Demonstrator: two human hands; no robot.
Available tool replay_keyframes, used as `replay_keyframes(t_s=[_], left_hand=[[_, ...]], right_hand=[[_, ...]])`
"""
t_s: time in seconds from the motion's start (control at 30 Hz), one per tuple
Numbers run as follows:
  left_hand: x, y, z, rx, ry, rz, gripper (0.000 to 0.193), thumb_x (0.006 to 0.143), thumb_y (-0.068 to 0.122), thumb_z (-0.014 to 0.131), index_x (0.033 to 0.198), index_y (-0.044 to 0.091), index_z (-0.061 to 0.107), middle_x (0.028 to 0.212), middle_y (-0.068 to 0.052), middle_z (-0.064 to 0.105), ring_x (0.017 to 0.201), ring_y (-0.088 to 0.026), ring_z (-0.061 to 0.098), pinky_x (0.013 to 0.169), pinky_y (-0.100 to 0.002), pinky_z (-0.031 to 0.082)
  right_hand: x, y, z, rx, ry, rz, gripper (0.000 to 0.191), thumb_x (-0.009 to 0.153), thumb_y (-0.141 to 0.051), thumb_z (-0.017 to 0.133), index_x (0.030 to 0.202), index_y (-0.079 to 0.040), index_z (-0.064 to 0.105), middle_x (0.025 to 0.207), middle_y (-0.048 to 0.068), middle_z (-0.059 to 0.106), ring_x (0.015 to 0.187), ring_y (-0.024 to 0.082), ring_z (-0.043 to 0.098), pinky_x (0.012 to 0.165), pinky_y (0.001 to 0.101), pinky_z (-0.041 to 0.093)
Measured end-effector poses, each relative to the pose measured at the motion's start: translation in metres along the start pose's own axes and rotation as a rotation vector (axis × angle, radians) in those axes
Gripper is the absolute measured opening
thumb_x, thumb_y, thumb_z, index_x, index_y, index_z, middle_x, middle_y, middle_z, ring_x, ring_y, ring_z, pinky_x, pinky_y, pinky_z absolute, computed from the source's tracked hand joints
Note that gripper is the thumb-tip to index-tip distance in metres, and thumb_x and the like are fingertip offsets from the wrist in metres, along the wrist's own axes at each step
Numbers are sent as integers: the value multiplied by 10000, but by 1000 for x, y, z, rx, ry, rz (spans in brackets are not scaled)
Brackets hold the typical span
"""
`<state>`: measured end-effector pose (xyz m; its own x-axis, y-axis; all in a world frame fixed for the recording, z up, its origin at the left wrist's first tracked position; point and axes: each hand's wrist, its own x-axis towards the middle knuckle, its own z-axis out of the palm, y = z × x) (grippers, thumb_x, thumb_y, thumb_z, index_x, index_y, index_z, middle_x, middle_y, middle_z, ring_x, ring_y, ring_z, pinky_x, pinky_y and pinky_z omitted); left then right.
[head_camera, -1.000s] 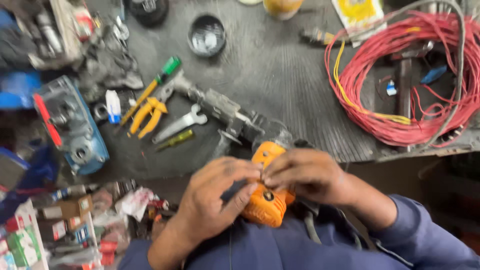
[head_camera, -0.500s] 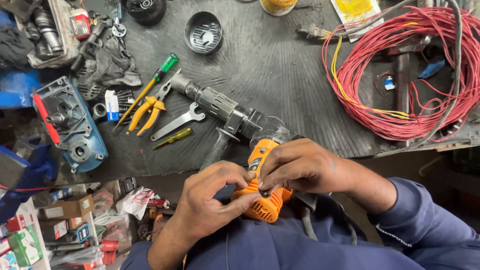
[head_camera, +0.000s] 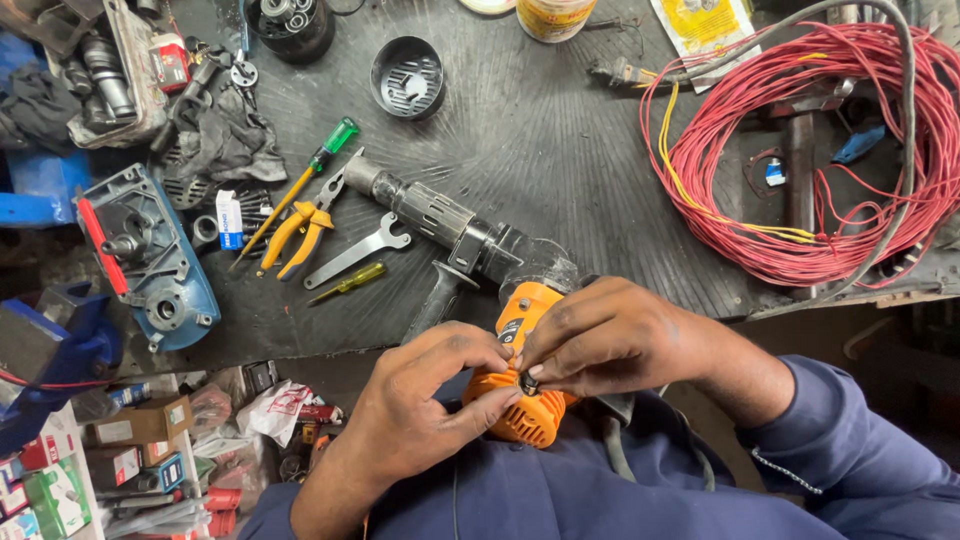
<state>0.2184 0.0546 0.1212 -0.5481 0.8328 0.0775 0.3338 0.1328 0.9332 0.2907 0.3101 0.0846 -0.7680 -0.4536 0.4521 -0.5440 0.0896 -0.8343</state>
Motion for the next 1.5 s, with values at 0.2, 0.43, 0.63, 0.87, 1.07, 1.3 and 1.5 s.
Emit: replay_keyframes(t_s=[0.2,0.43,0.63,0.87,1.07,1.3,1.5], left_hand=[[0,-1,0,-10,-24,-12,252,847,101,836,1033,62,669,1083,-89,740,987,-234,766,841,-315,622],[1,0,0,37,-43,10,252,847,103,830,1032,55,666,1104,-96,733,989,-240,758,830,-320,618],[0,-2,0,46,-51,-2,239,847,97,820,1036,56,680,1104,-98,740,1014,-243,762,848,-322,620],[-2,-4,-1,12,-43,-23,217,862,85,795,1046,49,686,1103,-107,748,1037,-253,764,890,-334,615],[-2,-4,0,11,-35,-29,197,872,91,793,1033,52,685,1093,-103,753,1037,-249,768,892,-332,617],[-3,-4,1,-5,-25,-38,180,881,86,784,1027,49,685,1104,-105,756,1038,-246,769,887,-332,615],[-4,-6,2,-10,-10,-32,175,884,85,782,1024,41,685,1089,-110,751,1010,-244,770,872,-327,614]], right_hand=[[5,-9,-1,-80,8,-1,148,872,-104,819,971,-52,721,1074,53,751,942,227,771,741,341,624],[7,-22,-9,-164,-63,-29,199,876,-103,795,1049,-42,718,1122,68,730,978,243,752,728,365,604],[5,-27,-13,-165,-88,13,280,853,-67,756,1129,-34,728,1142,84,739,975,252,750,719,362,604],[6,-20,-11,-144,-58,-8,211,912,-104,772,1113,-54,733,1101,63,747,935,222,757,691,344,592],[6,-18,-14,-107,-95,-4,190,917,-106,754,1098,-55,724,1120,64,755,954,235,763,709,349,590],[11,-20,-13,-74,-91,59,190,918,-108,758,1096,-55,717,1110,61,758,935,239,762,738,352,606],[13,-20,-12,-72,-87,38,196,910,-105,763,1095,-58,718,1112,59,757,939,240,763,730,352,607]])
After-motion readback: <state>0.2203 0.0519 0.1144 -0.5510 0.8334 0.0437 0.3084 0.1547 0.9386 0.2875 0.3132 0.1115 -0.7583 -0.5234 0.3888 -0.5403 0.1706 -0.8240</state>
